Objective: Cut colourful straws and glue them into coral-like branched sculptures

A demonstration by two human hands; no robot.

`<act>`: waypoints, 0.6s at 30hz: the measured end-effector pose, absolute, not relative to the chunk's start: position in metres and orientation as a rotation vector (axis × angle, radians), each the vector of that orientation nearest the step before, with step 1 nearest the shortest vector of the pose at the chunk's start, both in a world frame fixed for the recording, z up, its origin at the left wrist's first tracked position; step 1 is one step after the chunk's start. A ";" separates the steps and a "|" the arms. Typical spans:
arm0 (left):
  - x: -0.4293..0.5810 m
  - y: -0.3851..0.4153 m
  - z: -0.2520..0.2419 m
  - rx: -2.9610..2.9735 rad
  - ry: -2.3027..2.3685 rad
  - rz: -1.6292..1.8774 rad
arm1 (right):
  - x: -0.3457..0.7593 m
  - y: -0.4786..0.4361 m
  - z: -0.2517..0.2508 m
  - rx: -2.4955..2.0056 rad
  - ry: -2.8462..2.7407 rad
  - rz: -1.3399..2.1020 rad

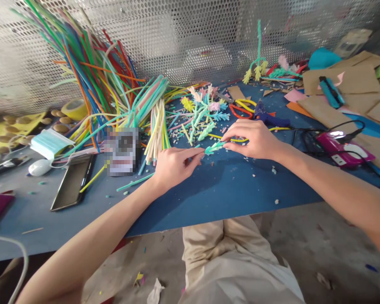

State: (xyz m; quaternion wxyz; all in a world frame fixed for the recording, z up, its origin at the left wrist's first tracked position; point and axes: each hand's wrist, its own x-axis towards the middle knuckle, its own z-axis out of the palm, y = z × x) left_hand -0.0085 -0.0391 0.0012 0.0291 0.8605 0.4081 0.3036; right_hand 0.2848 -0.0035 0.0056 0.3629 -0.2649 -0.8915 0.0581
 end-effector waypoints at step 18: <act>-0.011 -0.036 -0.001 2.726 1.168 0.983 | 0.283 -0.001 0.002 -0.642 -2.314 0.050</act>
